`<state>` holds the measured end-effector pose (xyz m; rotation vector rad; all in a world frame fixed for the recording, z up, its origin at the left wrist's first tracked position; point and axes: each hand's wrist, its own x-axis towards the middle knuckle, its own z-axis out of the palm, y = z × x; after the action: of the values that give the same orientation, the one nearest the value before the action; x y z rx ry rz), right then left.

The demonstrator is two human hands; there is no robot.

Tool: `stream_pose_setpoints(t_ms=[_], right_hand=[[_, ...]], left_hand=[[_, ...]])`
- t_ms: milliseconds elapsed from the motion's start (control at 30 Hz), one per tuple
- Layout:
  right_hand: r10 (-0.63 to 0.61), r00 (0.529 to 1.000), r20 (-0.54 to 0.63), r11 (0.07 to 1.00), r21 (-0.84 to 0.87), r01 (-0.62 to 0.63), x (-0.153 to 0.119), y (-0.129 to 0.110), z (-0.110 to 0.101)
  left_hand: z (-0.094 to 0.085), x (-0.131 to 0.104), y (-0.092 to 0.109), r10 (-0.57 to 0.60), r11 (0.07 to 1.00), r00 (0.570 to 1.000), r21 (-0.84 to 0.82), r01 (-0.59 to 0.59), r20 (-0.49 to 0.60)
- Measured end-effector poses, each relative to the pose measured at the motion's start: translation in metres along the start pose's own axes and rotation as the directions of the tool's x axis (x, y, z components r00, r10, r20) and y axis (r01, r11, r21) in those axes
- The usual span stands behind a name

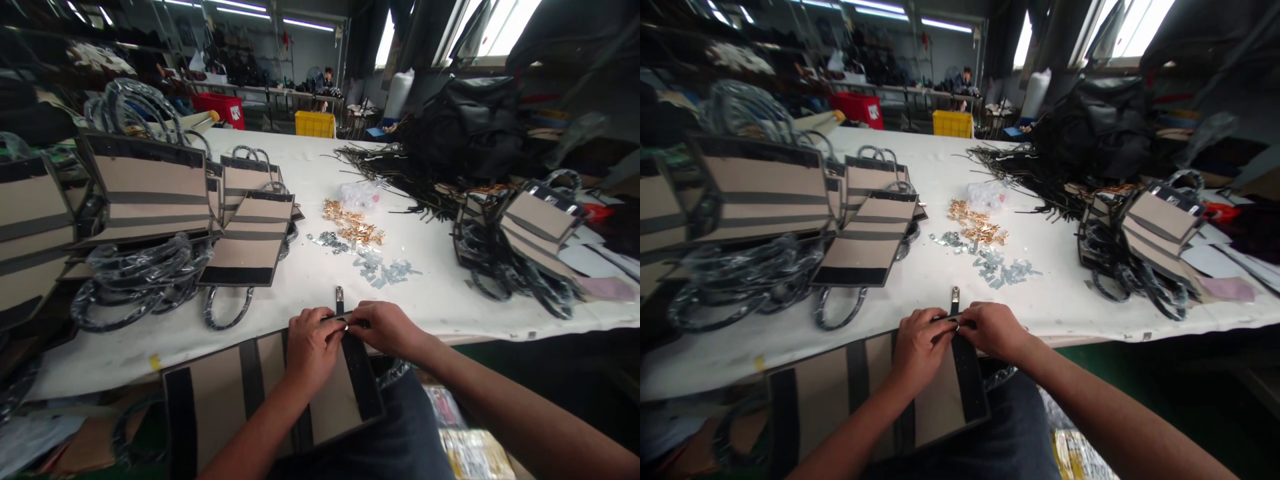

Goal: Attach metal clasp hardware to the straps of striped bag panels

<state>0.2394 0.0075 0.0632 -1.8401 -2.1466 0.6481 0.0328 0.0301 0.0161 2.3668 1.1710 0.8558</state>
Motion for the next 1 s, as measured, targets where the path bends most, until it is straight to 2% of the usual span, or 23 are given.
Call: stream_pose_setpoints(t_ms=[200,333,433,533,600,767,1000], right_hand=[[0.003,1.000,-0.028,0.998,-0.069,-0.005,0.002,-0.002,0.007],[0.004,1.000,0.023,1.000,0.006,-0.004,0.013,0.007,-0.006],[0.139,0.989,-0.054,0.989,0.047,-0.137,0.034,0.028,-0.026],[0.322,0.924,-0.208,0.946,0.021,-0.325,0.061,0.055,-0.043],[0.387,0.898,-0.207,0.921,0.035,-0.389,0.077,0.071,-0.046],[0.463,0.878,-0.123,0.885,0.106,-0.453,0.097,0.091,-0.040],[0.472,0.859,-0.198,0.881,0.067,-0.468,0.099,0.098,-0.037]], left_hand=[[0.002,0.005,-0.005,-0.020,0.999,0.999,-0.027,0.021,0.033],[0.001,0.010,-0.009,-0.010,1.000,0.998,-0.025,0.012,0.068],[0.000,0.012,-0.010,-0.015,0.998,0.996,-0.056,0.020,0.087],[0.000,0.012,-0.010,-0.041,0.996,0.994,-0.078,0.049,0.097],[0.000,0.012,-0.009,-0.064,0.994,0.992,-0.086,0.074,0.106],[-0.001,0.011,-0.007,-0.075,0.992,0.989,-0.096,0.088,0.128],[0.000,0.010,-0.007,-0.063,0.994,0.988,-0.078,0.074,0.140]])
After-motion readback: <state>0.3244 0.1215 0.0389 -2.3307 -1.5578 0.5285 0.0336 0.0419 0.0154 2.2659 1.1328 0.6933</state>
